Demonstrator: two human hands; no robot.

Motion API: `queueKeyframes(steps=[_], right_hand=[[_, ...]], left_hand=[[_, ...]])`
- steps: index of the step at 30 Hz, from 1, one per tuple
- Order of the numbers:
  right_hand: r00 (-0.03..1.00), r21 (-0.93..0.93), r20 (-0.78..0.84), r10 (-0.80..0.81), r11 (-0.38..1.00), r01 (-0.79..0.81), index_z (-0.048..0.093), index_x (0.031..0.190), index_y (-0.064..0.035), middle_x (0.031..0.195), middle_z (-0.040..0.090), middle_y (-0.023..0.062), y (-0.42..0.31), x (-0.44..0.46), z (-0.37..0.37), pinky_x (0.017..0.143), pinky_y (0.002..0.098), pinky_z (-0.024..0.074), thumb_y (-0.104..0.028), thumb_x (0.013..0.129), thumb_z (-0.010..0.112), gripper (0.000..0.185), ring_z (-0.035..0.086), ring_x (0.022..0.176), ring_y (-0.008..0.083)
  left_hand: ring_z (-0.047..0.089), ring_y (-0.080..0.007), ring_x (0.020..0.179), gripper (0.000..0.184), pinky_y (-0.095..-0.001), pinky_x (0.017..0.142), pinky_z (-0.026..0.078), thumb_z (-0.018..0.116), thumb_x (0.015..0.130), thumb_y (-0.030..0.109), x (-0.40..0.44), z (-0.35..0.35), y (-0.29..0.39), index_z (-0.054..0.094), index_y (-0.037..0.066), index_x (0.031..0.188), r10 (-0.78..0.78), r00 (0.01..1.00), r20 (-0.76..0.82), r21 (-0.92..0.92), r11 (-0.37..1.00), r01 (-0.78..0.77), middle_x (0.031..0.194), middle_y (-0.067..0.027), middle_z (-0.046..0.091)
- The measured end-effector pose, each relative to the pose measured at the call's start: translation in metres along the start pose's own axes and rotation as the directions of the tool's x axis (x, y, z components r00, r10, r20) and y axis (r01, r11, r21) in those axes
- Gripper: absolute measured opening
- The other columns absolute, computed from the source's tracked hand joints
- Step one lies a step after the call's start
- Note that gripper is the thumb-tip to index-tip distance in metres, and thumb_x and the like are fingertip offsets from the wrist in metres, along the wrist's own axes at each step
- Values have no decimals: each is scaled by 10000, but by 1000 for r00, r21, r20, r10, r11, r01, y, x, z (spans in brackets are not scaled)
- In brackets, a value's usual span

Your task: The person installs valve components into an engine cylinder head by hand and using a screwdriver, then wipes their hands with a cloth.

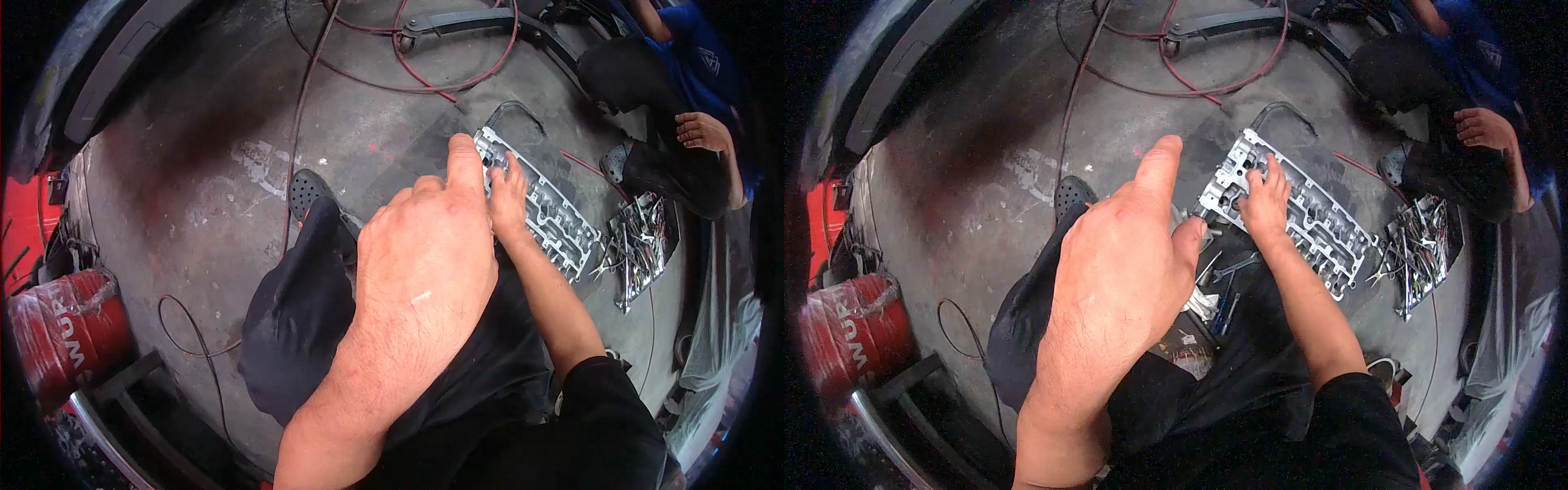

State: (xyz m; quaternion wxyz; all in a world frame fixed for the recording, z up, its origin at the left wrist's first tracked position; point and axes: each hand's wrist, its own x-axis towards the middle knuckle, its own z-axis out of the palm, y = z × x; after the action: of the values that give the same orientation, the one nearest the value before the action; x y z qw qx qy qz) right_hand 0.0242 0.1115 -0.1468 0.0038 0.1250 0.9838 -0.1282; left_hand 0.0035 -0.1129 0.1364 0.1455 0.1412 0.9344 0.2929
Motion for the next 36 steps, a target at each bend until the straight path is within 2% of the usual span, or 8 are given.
queueKeyframes(steps=[1, 5, 12, 18, 20, 25, 27, 36], right_hand=[[993, -119, -53, -103, 988, 97, 653, 1187, -103, 1521, 361, 187, 0, -3, 0, 1144, 586, 285, -132, 760, 775, 445, 324, 1412, 422], [994, -122, -16, -109, 987, 107, 749, 899, -88, 1493, 431, 160, -2, -20, 11, 1140, 620, 271, -197, 847, 675, 141, 303, 1431, 402], [956, -344, 293, 25, 935, 82, 786, 1004, -126, 1541, 392, 136, -13, 11, 1, 1117, 640, 285, -220, 861, 648, 220, 283, 1458, 377], [968, -364, 248, -32, 923, 124, 781, 1038, -105, 1574, 351, 135, -11, 12, 17, 1107, 631, 303, -222, 850, 654, 256, 276, 1466, 367], [937, -406, 348, 31, 906, 121, 781, 1039, -105, 1587, 332, 133, -15, 13, 6, 1107, 626, 307, -218, 841, 661, 257, 274, 1468, 361], [946, -332, 322, 41, 941, 72, 780, 1042, -103, 1605, 297, 130, -6, 14, 18, 1106, 616, 317, -212, 838, 655, 264, 256, 1478, 346], [961, -258, 275, 26, 965, 47, 781, 1024, -97, 1617, 274, 123, -4, 11, 22, 1119, 625, 298, -203, 838, 642, 255, 226, 1495, 338], [988, -186, 128, 81, 981, -56, 778, 968, -71, 1628, 252, 115, -9, -8, 35, 1147, 644, 230, -221, 833, 638, 246, 180, 1514, 329]], left_hand=[[657, -455, 975, 592, -512, 851, 520, 697, 848, 109, 0, 0, -1, 445, 3, 1373, -4, 1000, -1, -1, 1000, 4, 1054, -277, 673], [657, -454, 977, 591, -509, 853, 521, 696, 851, 111, -1, 0, -1, 444, 0, 1374, 17, 1000, -9, -19, 1000, -18, 1050, -283, 671], [655, -451, 983, 587, -504, 856, 521, 694, 852, 106, -4, -1, -6, 444, -7, 1371, 46, 995, -87, -39, 998, -49, 1028, -287, 673], [655, -456, 963, 557, -506, 835, 521, 696, 849, 101, -7, -11, -10, 465, -10, 1343, 23, 996, -90, -94, 995, -32, 1005, -281, 678], [675, -417, 919, 467, -485, 802, 538, 628, 912, 160, -9, -13, -14, 468, -41, 1301, 57, 992, -111, -65, 996, -65, 950, -257, 675], [694, -375, 877, 423, -460, 773, 554, 561, 974, 213, -10, -15, -17, 467, -76, 1268, 103, 981, -166, -20, 994, -108, 898, -231, 674], [658, -455, 947, 562, -508, 827, 521, 711, 835, 102, -10, -15, -16, 475, -16, 1330, 28, 990, -138, -81, 996, -40, 977, -278, 681], [656, -460, 943, 581, -511, 824, 519, 705, 834, 93, -8, -16, -13, 468, -16, 1353, -19, 998, -68, -97, 995, 12, 978, -276, 680]])
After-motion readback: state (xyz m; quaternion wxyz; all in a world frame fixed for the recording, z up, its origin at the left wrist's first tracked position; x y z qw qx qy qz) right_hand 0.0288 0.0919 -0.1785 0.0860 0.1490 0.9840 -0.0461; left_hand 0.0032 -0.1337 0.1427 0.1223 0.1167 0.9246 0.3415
